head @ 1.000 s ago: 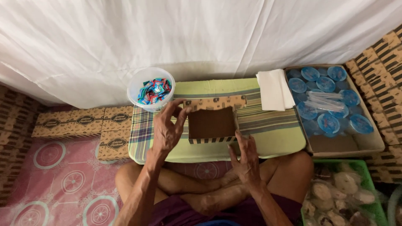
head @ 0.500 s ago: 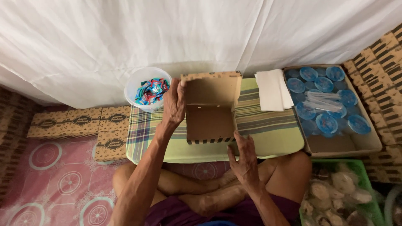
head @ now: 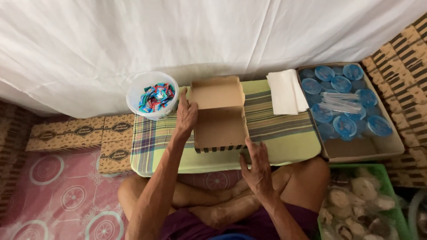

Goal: Packing a cardboard box with a napkin, a cup of water, and various packaged snacks.

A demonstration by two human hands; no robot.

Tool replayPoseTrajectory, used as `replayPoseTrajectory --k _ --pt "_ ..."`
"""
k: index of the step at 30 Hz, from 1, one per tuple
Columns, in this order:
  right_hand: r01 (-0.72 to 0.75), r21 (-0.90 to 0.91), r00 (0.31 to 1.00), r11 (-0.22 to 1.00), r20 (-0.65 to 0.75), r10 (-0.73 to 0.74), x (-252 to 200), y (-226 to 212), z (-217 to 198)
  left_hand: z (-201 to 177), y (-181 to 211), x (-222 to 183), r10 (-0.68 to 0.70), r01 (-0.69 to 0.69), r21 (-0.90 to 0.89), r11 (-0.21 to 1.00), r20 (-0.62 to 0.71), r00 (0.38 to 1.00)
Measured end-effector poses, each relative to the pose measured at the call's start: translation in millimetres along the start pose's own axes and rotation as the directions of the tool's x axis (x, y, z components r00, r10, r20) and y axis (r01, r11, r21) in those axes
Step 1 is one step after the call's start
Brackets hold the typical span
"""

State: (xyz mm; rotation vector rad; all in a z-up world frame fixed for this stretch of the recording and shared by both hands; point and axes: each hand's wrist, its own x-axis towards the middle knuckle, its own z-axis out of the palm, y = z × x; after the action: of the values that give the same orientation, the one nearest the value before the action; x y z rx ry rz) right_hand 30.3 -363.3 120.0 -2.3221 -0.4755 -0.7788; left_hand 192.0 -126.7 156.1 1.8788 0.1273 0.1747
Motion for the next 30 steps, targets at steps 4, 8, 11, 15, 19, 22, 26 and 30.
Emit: replayPoseTrajectory --k 4,8,11,15,19,22,26,30 --pt "-0.013 -0.025 1.000 1.000 0.019 0.013 2.9 -3.3 -2.3 -4.5 13.8 -22.2 -0.094 0.093 -0.169 0.981 0.004 0.996" --pt "-0.069 -0.024 0.997 0.997 0.031 0.070 -9.2 9.4 9.9 -2.7 -11.9 -31.2 0.000 -0.003 -0.213 0.977 -0.013 1.000" --pt "-0.056 -0.031 0.998 0.998 0.027 0.057 -7.9 10.0 11.8 -3.7 -9.8 -34.9 0.026 -0.039 -0.222 0.974 -0.062 0.998" --pt "-0.051 -0.045 0.999 0.998 -0.004 0.051 -4.3 3.9 10.2 6.9 -43.3 -26.2 0.033 -0.052 -0.210 0.976 -0.093 0.995" --pt "-0.034 -0.035 0.999 0.999 -0.018 0.033 -4.3 2.6 8.6 5.3 -22.9 -35.7 0.066 -0.095 -0.229 0.969 -0.129 0.989" --pt "-0.036 0.077 0.998 0.996 -0.045 0.039 6.4 -12.6 -4.0 4.0 -31.0 -32.5 0.084 -0.113 -0.226 0.968 -0.131 0.988" --pt "-0.121 0.250 0.986 0.961 -0.083 0.146 0.8 28.3 -7.3 1.3 -22.0 -34.1 0.085 -0.113 -0.238 0.965 -0.126 0.988" --pt "-0.053 0.060 0.985 0.997 -0.164 0.062 28.5 71.5 -29.4 0.6 -15.8 -39.4 0.084 -0.113 -0.230 0.966 -0.135 0.987"
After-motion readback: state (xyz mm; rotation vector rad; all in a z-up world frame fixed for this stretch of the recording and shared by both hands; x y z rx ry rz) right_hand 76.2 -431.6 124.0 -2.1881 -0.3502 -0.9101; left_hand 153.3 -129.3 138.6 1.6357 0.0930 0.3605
